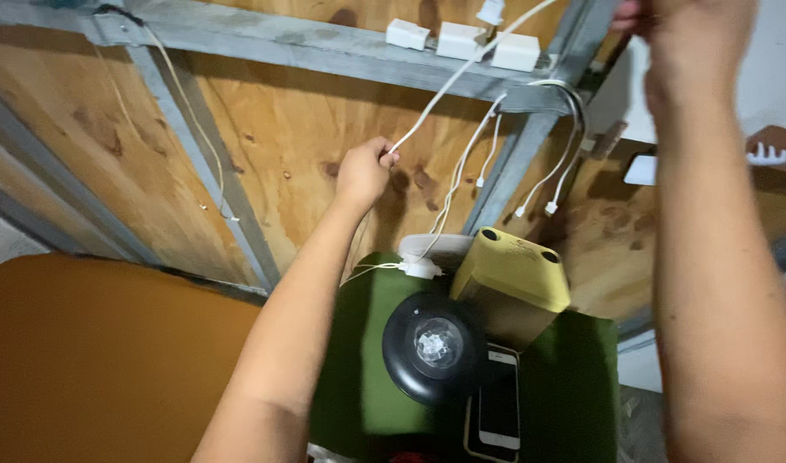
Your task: The person connects multiple white charging adapters and cables to a wall-mounted power strip and a yellow portable power bank. They plug a smartphone into one of the cables and place it on a green cushion. The person then moves to a nearby chair and opens a white remote control to replace its batteries.
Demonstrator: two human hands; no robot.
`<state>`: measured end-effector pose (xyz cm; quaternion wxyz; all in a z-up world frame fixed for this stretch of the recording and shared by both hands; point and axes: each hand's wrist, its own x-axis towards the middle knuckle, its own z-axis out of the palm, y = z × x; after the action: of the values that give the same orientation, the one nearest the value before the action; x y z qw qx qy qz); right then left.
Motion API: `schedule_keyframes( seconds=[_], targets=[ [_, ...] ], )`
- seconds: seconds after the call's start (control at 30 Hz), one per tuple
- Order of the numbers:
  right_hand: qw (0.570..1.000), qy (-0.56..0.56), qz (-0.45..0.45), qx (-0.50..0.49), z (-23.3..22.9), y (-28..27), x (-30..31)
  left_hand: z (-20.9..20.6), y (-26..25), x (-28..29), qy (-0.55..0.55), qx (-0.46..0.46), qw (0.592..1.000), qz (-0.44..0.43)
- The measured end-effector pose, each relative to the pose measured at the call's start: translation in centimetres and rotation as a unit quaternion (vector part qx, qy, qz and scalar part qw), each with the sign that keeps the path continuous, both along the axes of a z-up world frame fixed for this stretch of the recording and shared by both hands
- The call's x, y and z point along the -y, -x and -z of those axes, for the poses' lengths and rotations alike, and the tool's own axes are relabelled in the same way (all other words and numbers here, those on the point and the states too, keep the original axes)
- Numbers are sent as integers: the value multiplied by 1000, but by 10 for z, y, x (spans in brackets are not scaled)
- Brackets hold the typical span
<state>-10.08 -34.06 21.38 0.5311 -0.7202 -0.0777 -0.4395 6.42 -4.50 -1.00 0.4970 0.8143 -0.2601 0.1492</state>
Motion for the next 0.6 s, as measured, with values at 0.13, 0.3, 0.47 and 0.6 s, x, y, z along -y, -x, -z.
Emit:
schedule_keyframes(
  seconds=[0.13, 0.3, 0.47, 0.6],
  targets=[
    [999, -42, 2, 20, 11, 21, 80, -7, -7, 28, -12, 66, 998, -18],
    [987, -152, -29, 43, 46, 32, 217, -35, -16, 75, 13, 96, 995, -1],
    [980, -190, 26, 49, 93, 60, 322, -74, -20, 117, 22, 153, 988, 15],
    [980, -184, -24, 73, 111, 95, 340, -98, -19, 145, 41, 179, 983, 28]
  ],
)
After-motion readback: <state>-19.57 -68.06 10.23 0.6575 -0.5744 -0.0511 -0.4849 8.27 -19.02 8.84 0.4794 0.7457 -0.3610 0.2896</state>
